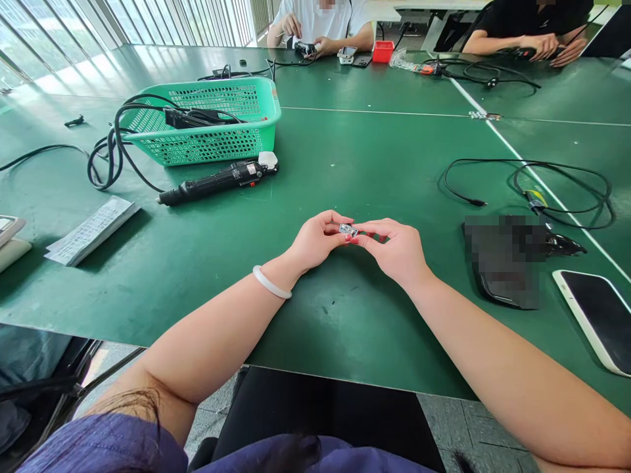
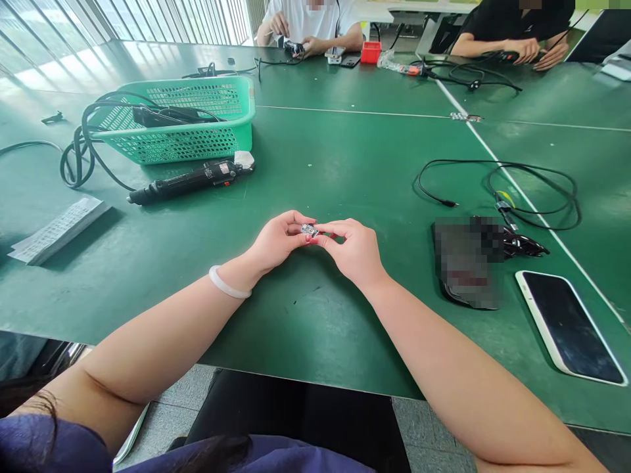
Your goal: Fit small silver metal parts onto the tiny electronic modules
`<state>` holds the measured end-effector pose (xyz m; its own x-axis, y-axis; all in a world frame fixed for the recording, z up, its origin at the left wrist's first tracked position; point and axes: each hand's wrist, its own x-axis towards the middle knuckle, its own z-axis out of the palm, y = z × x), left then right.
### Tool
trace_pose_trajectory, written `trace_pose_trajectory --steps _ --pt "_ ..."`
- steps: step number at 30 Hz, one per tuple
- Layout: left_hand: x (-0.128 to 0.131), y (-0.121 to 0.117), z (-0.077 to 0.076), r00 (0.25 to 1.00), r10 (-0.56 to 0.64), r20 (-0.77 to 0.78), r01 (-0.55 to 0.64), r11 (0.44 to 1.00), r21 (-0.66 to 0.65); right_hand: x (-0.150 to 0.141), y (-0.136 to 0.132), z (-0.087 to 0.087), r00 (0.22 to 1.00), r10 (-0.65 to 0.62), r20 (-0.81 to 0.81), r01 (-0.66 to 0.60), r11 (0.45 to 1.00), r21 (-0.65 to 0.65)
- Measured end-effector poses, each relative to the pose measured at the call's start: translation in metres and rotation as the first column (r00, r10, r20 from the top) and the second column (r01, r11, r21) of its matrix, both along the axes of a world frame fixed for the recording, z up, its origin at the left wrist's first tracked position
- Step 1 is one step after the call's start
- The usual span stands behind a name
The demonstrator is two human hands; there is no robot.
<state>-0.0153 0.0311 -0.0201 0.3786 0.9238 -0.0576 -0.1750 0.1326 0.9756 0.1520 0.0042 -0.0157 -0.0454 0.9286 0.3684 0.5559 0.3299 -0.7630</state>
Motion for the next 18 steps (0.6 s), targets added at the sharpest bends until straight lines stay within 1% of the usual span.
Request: trace_pose_trajectory --steps 5,10,15,18 --pt "-0.001 0.0004 0.0006 1.0 -0.007 -0.006 0.007 1.0 0.008 0.0009 0.0004 -0.0005 1.0 -0.006 -0.014 0.006 1.0 0.003" --pt "-0.0014 -0.0002 0.0023 0.999 0.002 -0.046 -0.002 1.0 0.004 0.0039 0.0013 -0.0017 1.0 0.0 0.029 -0.001 0.999 0.033" --pt "-0.0008 -0.0005 0.0008 0.995 0.028 -0.091 -0.023 0.998 0.057 0.0081 0.0054 -0.0063 0.994 0.041 0.106 -0.051 0.994 0.093" --pt "-0.0003 -0.0006 -0.0015 0.99 0.051 -0.128 -0.039 0.994 0.099 0.0088 0.0078 -0.0091 0.989 0.043 0.14 -0.058 0.993 0.104"
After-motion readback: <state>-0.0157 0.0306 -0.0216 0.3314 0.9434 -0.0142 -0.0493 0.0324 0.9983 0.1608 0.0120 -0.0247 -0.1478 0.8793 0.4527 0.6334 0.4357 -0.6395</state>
